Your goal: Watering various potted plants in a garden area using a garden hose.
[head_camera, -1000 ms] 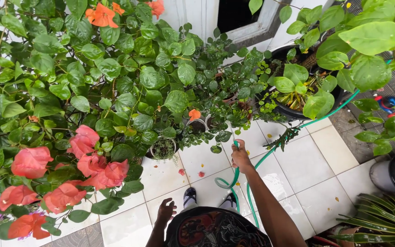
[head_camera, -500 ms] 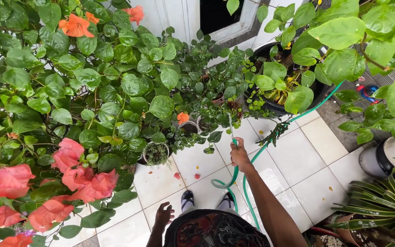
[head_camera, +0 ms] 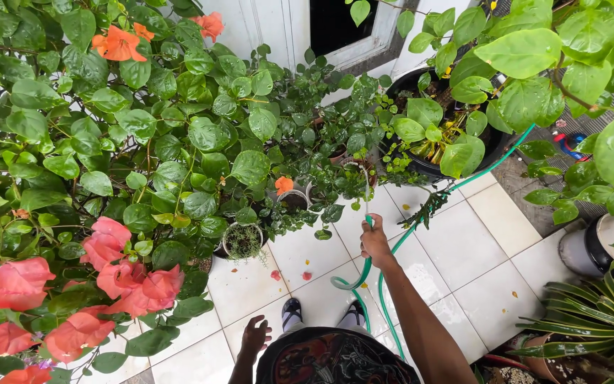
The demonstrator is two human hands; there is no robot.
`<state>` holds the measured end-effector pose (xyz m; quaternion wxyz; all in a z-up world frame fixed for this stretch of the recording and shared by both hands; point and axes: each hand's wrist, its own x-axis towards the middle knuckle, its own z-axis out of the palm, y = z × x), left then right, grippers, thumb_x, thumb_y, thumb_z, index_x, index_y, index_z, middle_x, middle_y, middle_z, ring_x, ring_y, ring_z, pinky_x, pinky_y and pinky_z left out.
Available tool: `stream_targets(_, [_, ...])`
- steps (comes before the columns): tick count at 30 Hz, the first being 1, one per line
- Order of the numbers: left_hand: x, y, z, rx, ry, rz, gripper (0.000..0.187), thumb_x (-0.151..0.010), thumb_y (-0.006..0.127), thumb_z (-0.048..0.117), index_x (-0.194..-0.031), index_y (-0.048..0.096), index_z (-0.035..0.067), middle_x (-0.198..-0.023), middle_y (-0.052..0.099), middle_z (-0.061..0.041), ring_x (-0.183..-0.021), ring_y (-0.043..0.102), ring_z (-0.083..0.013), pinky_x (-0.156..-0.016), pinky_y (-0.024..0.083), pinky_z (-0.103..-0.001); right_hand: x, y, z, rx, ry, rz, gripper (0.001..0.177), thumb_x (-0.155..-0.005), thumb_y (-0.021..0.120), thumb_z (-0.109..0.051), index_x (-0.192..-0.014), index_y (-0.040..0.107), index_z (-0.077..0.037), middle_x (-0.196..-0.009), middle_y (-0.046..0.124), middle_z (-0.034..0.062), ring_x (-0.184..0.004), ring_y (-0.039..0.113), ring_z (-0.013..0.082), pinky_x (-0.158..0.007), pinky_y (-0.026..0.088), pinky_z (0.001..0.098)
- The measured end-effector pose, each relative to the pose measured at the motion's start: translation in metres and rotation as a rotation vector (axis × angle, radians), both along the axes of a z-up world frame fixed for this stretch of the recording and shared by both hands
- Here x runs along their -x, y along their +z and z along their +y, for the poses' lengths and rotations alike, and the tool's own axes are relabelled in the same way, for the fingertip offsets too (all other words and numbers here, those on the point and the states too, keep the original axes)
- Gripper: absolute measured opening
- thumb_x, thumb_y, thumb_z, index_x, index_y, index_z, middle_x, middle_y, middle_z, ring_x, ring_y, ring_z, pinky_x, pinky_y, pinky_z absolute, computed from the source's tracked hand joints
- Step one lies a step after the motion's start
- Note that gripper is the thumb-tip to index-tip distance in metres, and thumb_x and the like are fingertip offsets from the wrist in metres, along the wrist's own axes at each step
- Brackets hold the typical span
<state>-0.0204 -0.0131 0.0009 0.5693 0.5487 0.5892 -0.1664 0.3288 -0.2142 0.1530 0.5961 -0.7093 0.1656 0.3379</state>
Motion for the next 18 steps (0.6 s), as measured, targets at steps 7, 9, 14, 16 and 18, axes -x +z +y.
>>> stream_targets(7, [-0.001,-0.004,0.001,-0.003,0.006,-0.007,0.043,-0.099,0.054,0.035,-0.14,0.06,0.022,-0.108,0.08,-0.01,-0.088,0.074,-0.0247,-0.075,0.056,-0.037,0.001,0.039,0.014,-0.06,0.021,-0.104,0.021,-0.109,0.037,-0.032,-0.13,0.04,-0.029,-0.063,0.032,0.0012,-0.049,0.025,0.0118,-0.042,0.02,0.0263])
stream_targets(9, [-0.002,-0.003,0.002,-0.006,0.009,-0.013,0.044,-0.099,0.054,0.036,-0.14,0.06,0.021,-0.108,0.08,-0.01,-0.088,0.074,-0.0253,-0.075,0.055,-0.037,-0.002,0.042,0.017,-0.065,0.047,-0.128,0.019,-0.11,0.037,-0.034,-0.128,0.04,-0.029,-0.063,0.032,0.001,-0.048,0.024,0.0117,-0.041,0.02,0.0259])
stream_targets(14, [-0.002,0.007,0.001,-0.003,-0.002,-0.005,0.044,-0.1,0.053,0.035,-0.142,0.058,0.021,-0.114,0.079,-0.012,-0.094,0.074,-0.0265,-0.079,0.056,-0.038,-0.001,0.04,0.019,-0.039,0.066,-0.092,0.023,-0.111,0.035,-0.031,-0.133,0.039,-0.029,-0.067,0.034,0.0035,-0.049,0.025,0.013,-0.042,0.02,0.0273])
stream_targets(16, [-0.001,0.007,0.001,-0.004,-0.004,0.0,0.045,-0.101,0.053,0.035,-0.143,0.058,0.022,-0.116,0.079,-0.012,-0.095,0.075,-0.0271,-0.081,0.057,-0.039,-0.002,0.04,0.02,-0.028,0.072,-0.069,0.026,-0.111,0.035,-0.032,-0.136,0.038,-0.029,-0.068,0.034,0.0039,-0.05,0.024,0.0134,-0.043,0.02,0.0274])
stream_targets(18, [-0.001,0.007,0.001,-0.004,-0.021,0.006,0.045,-0.101,0.052,0.034,-0.144,0.057,0.021,-0.116,0.079,-0.011,-0.096,0.075,-0.0267,-0.079,0.057,-0.038,-0.003,0.041,0.021,-0.065,0.085,-0.094,0.022,-0.111,0.036,-0.03,-0.132,0.041,-0.03,-0.066,0.032,0.0027,-0.048,0.024,0.0126,-0.041,0.019,0.0271])
